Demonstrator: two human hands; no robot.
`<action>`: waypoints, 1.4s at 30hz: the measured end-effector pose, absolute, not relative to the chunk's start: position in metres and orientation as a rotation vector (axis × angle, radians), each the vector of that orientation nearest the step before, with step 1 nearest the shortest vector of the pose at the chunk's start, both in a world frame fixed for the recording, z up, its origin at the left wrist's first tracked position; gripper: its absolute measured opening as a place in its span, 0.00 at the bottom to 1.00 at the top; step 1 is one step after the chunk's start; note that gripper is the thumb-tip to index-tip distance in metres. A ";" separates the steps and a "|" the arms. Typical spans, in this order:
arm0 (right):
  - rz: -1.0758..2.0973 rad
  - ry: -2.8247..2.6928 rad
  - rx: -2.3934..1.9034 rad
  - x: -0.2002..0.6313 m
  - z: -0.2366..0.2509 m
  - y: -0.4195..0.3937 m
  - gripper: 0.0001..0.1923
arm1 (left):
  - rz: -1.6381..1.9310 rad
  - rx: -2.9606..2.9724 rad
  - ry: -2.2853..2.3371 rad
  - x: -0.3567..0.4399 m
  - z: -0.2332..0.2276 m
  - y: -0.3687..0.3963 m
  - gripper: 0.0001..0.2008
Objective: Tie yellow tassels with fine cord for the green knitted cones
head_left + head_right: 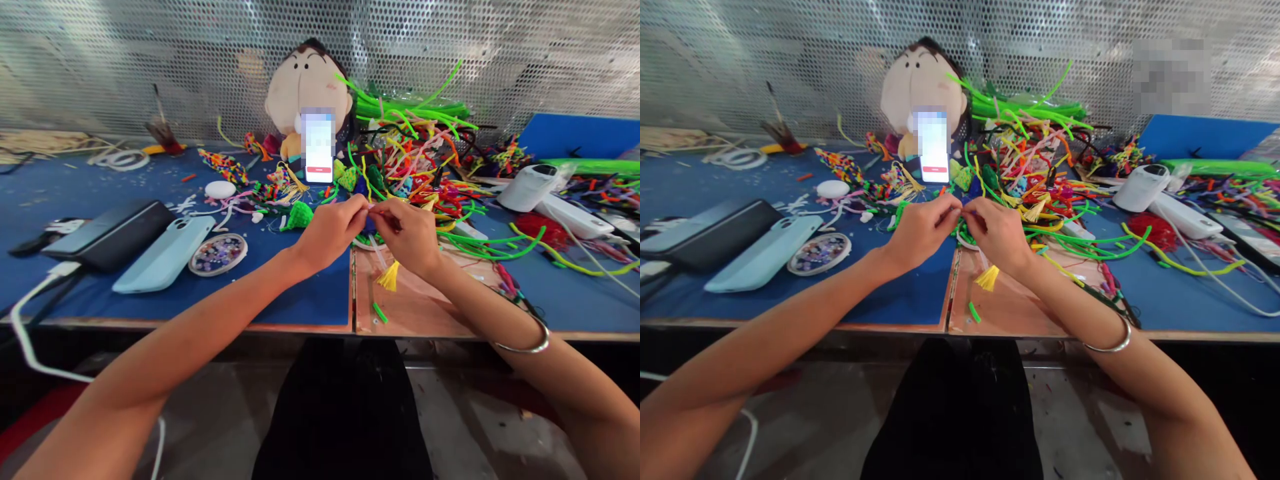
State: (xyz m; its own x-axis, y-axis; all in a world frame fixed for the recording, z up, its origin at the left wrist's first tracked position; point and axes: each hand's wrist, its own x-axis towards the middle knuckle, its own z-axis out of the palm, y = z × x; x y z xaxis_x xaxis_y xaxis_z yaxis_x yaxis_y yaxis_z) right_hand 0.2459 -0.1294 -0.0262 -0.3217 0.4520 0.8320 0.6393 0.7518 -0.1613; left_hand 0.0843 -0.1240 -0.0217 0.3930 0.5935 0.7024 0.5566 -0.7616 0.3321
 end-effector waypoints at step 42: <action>0.111 -2.010 -0.861 0.249 -0.001 -0.150 0.06 | 1.367 2.767 1.105 0.075 -0.016 -0.147 0.13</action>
